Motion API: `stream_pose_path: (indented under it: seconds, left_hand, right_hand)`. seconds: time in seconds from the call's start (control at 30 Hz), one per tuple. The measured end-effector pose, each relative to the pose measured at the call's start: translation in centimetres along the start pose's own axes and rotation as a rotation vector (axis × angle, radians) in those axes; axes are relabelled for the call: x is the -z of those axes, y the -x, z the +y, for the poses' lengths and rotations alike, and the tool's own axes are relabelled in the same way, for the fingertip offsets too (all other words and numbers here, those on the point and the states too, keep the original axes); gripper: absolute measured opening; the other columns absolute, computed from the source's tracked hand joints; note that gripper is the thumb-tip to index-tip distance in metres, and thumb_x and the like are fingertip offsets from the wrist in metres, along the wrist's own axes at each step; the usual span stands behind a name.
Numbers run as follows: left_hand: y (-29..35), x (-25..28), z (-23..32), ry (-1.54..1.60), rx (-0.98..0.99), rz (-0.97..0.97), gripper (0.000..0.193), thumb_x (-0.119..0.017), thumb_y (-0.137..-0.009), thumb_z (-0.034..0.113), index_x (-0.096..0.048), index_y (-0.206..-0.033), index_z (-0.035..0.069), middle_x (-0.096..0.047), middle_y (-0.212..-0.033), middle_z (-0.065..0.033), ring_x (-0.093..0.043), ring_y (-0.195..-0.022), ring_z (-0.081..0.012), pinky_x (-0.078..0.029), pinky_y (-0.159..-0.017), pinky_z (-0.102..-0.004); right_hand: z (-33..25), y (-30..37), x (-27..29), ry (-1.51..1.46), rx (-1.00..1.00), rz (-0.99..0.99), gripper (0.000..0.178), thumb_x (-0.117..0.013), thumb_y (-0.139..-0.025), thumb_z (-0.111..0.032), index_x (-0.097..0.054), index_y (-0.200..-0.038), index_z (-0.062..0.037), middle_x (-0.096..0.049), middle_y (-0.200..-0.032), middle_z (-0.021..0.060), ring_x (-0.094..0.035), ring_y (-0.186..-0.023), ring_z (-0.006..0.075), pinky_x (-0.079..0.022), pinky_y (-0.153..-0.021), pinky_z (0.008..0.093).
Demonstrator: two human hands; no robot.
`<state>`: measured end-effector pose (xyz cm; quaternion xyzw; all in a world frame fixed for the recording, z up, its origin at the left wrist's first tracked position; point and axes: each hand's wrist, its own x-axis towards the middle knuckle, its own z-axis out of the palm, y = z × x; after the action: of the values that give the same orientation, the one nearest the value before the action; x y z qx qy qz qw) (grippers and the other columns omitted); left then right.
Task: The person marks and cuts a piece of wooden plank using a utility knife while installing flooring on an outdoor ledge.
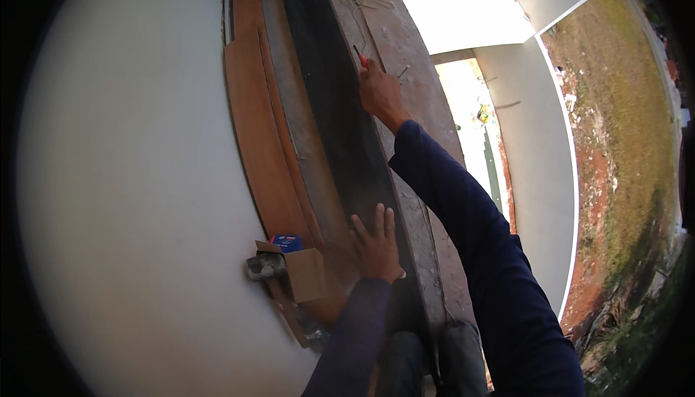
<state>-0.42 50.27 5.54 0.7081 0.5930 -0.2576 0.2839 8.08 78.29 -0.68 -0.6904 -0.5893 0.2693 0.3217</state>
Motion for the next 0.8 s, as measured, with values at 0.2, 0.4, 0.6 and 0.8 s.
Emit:
stream_pose_path:
  seconds: [0.2,0.4,0.6,0.8]
  left_hand:
    - [-0.1,-0.4,-0.1,-0.017,0.011,-0.013,0.146,-0.097,-0.050,0.045,-0.008,-0.161,0.014,-0.007,-0.168,-0.0069,-0.011,-0.146,-0.0578,-0.027,-0.117,-0.0635]
    - [-0.1,-0.5,-0.1,-0.026,0.013,-0.021,0.147,-0.096,-0.051,0.045,-0.006,-0.162,0.013,-0.006,-0.168,-0.0078,-0.009,-0.146,-0.0583,-0.027,-0.117,-0.0638]
    - [-0.2,-0.1,0.0,-0.054,0.013,-0.047,0.146,-0.096,-0.051,0.045,-0.006,-0.161,0.012,-0.005,-0.168,-0.0089,-0.009,-0.146,-0.0586,-0.026,-0.117,-0.0637]
    - [0.2,-0.6,0.2,-0.047,0.045,0.043,0.140,-0.095,-0.053,0.047,-0.012,-0.160,0.010,-0.004,-0.168,-0.0100,-0.007,-0.146,-0.0593,-0.023,-0.118,-0.0640]
  right_hand:
    - [-0.4,-0.6,-2.4,-0.033,-0.016,0.010,0.026,-0.048,-0.101,-0.021,-0.056,-0.109,0.0023,-0.068,-0.083,0.0288,-0.066,-0.081,0.0485,-0.050,-0.074,0.0576]
    - [-1.4,-0.5,-2.6,-0.025,-0.039,0.012,0.026,-0.048,-0.101,-0.021,-0.057,-0.108,0.0022,-0.069,-0.083,0.0276,-0.067,-0.083,0.0471,-0.051,-0.074,0.0558]
    - [-2.4,-0.4,-3.0,0.036,-0.092,0.039,0.024,-0.049,-0.100,-0.020,-0.057,-0.107,0.0020,-0.070,-0.083,0.0247,-0.069,-0.081,0.0429,-0.052,-0.072,0.0529]
    - [-2.6,-0.5,-3.2,0.030,-0.124,0.047,0.026,-0.049,-0.100,-0.020,-0.058,-0.108,0.0031,-0.070,-0.085,0.0251,-0.069,-0.081,0.0427,-0.053,-0.072,0.0522]
